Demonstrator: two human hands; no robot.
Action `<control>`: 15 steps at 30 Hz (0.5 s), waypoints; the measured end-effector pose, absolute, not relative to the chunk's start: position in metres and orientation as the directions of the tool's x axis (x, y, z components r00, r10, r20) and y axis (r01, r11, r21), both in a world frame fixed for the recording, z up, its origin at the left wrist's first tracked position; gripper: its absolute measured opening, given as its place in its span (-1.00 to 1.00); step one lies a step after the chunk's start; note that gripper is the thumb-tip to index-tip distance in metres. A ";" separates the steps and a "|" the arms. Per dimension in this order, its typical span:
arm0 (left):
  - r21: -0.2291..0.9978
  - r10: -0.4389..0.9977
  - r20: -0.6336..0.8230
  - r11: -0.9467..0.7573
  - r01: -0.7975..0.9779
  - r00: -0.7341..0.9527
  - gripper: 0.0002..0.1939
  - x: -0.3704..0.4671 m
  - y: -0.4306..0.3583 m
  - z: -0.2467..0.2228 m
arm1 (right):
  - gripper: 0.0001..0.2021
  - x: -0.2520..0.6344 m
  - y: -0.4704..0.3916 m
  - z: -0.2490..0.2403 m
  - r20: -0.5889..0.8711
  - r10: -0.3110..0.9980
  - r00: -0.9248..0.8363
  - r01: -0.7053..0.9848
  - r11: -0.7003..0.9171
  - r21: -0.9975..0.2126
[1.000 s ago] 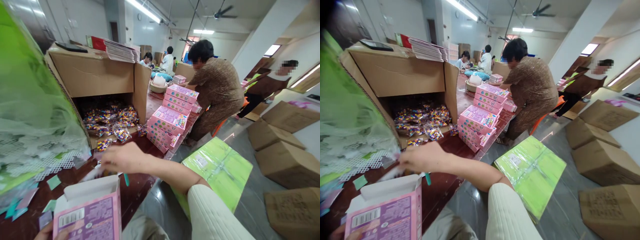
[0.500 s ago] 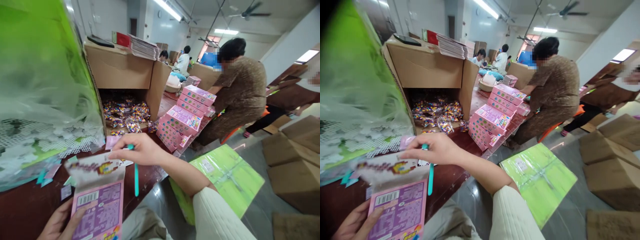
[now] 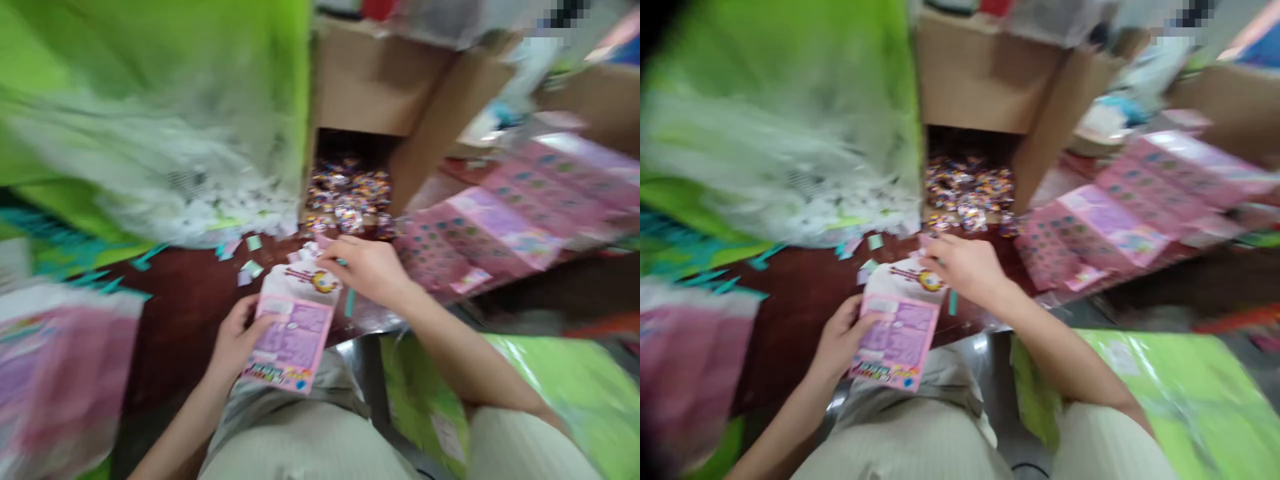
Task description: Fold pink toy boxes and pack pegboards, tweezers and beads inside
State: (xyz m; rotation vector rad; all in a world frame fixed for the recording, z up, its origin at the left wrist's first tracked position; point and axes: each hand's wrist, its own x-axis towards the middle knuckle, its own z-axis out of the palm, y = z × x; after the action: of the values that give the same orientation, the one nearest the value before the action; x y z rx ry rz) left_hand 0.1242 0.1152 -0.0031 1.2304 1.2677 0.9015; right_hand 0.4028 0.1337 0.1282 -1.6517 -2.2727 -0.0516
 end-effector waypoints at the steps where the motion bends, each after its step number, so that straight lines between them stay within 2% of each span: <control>1: 0.983 0.973 -0.170 0.157 0.092 0.156 -0.49 0.127 0.115 0.000 | -0.79 0.405 0.136 0.124 0.262 0.908 -0.327 0.912 0.376 -0.166; 4: 0.990 0.974 -0.127 0.135 -0.028 0.188 -0.52 0.129 0.115 0.002 | -0.76 0.406 0.149 0.112 0.252 0.858 -0.448 0.861 0.490 -0.138; 9: 0.972 0.971 -0.148 0.177 -0.152 0.187 -0.53 0.124 0.106 0.001 | -0.51 0.393 0.165 0.113 0.228 0.720 -0.655 0.704 0.692 -0.161; 12: 0.957 0.974 -0.163 0.195 -0.213 0.158 -0.52 0.118 0.103 -0.001 | -0.38 0.383 0.177 0.119 0.258 0.700 -0.666 0.638 0.713 -0.289; 15: 0.948 0.976 -0.169 0.199 -0.249 0.137 -0.49 0.111 0.103 -0.003 | -0.36 0.367 0.191 0.118 0.125 0.653 -0.747 0.553 0.714 -0.429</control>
State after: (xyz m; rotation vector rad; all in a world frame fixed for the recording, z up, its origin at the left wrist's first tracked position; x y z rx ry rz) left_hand 0.1110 0.1031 -0.0026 0.9345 1.0173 1.1054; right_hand 0.3670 0.1915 0.1184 -0.9532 -2.6540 0.5387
